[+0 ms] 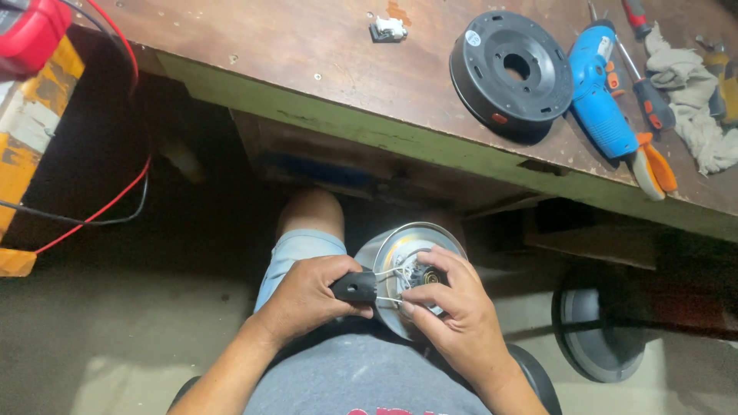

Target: Assembling and securing the base components of an electric appliance using an electric screwdriver on a repair bench.

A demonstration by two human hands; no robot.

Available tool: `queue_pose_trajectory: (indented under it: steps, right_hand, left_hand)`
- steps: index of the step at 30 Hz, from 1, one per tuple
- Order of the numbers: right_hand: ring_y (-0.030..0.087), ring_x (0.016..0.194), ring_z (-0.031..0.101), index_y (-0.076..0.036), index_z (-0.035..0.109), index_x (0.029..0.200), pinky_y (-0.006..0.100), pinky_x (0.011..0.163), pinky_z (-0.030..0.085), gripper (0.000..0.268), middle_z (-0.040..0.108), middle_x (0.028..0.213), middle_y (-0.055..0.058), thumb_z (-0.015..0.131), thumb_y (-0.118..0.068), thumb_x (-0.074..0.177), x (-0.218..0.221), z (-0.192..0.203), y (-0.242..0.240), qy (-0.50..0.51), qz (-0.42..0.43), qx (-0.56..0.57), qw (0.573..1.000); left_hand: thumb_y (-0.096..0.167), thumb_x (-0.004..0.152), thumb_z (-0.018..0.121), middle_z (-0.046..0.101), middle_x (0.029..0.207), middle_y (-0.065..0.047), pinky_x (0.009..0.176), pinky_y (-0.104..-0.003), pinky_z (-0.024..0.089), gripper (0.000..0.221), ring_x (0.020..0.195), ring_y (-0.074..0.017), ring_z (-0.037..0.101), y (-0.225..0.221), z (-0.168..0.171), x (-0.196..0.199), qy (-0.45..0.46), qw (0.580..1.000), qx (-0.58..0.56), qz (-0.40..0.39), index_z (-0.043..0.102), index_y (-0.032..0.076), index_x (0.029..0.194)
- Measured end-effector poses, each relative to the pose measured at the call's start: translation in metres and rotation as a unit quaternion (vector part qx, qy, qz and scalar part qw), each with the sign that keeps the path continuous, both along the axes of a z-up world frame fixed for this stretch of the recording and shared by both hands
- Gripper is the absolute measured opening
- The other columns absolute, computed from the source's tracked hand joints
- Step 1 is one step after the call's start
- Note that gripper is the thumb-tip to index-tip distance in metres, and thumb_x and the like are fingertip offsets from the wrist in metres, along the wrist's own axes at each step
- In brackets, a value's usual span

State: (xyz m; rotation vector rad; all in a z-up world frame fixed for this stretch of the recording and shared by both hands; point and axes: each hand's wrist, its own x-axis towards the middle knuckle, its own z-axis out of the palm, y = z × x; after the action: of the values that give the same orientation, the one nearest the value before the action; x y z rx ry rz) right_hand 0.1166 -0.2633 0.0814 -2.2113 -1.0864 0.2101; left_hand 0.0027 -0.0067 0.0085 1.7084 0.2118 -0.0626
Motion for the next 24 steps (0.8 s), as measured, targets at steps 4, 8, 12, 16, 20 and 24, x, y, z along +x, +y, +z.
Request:
queue_pose_trajectory:
  steps: [4,8,12,16,20,24]
  right_hand:
    - [0.037,0.156,0.068,-0.016,0.09,0.122,0.056,0.132,0.052,0.023,0.078,0.156,0.014,0.086,-0.024,0.101,0.004,0.006,-0.006,0.012,0.015,0.03,0.999]
    - [0.026,0.146,0.076,-0.011,0.087,0.128,0.044,0.128,0.055,0.029,0.083,0.152,0.011,0.075,-0.025,0.105,0.014,0.009,-0.006,0.062,-0.081,0.032,0.994]
    - [0.021,0.135,0.082,-0.013,0.094,0.117,0.04,0.118,0.063,0.023,0.09,0.139,0.005,0.078,-0.023,0.103,0.019,0.015,0.006,0.061,-0.109,-0.004,0.992]
    - [0.019,0.134,0.08,-0.019,0.096,0.115,0.038,0.113,0.06,0.022,0.085,0.14,0.001,0.079,-0.027,0.103,0.023,0.012,0.013,0.045,-0.092,-0.054,0.993]
    - [0.019,0.139,0.076,-0.021,0.097,0.119,0.037,0.119,0.055,0.027,0.082,0.145,0.003,0.074,-0.029,0.108,0.03,0.012,0.007,0.061,-0.061,-0.069,0.994]
    - [0.022,0.139,0.081,-0.014,0.094,0.124,0.041,0.119,0.06,0.029,0.086,0.148,0.007,0.075,-0.024,0.105,0.036,0.03,-0.008,0.061,-0.074,-0.019,0.995]
  left_hand:
    - [0.026,0.072,0.114,0.088,0.089,0.01,0.077,-0.028,0.056,0.033,0.085,-0.0088,0.077,0.0,-0.001,-0.001,-0.005,1.0,0.003,0.009,0.09,0.023,0.095]
    - [0.028,0.075,0.113,0.089,0.09,0.009,0.076,-0.029,0.057,0.031,0.085,-0.0105,0.078,0.001,0.0,0.0,-0.012,1.0,0.018,-0.003,0.089,0.023,0.094]
    - [0.029,0.073,0.112,0.088,0.089,0.01,0.075,-0.029,0.055,0.03,0.083,-0.01,0.078,0.001,0.0,0.001,-0.028,0.999,0.028,-0.005,0.09,0.024,0.092]
    - [0.029,0.074,0.112,0.09,0.09,0.01,0.075,-0.029,0.058,0.03,0.084,-0.0096,0.08,0.002,0.001,0.001,-0.029,0.999,0.031,-0.007,0.09,0.024,0.095]
    - [0.027,0.074,0.112,0.09,0.089,0.009,0.076,-0.029,0.058,0.028,0.084,-0.0101,0.079,0.002,0.006,0.001,-0.015,1.0,0.013,-0.004,0.09,0.024,0.092]
    - [0.019,0.068,0.116,0.086,0.087,0.006,0.074,-0.028,0.057,0.035,0.083,-0.0099,0.076,-0.003,-0.017,0.0,-0.031,0.998,-0.04,0.047,0.09,0.019,0.092]
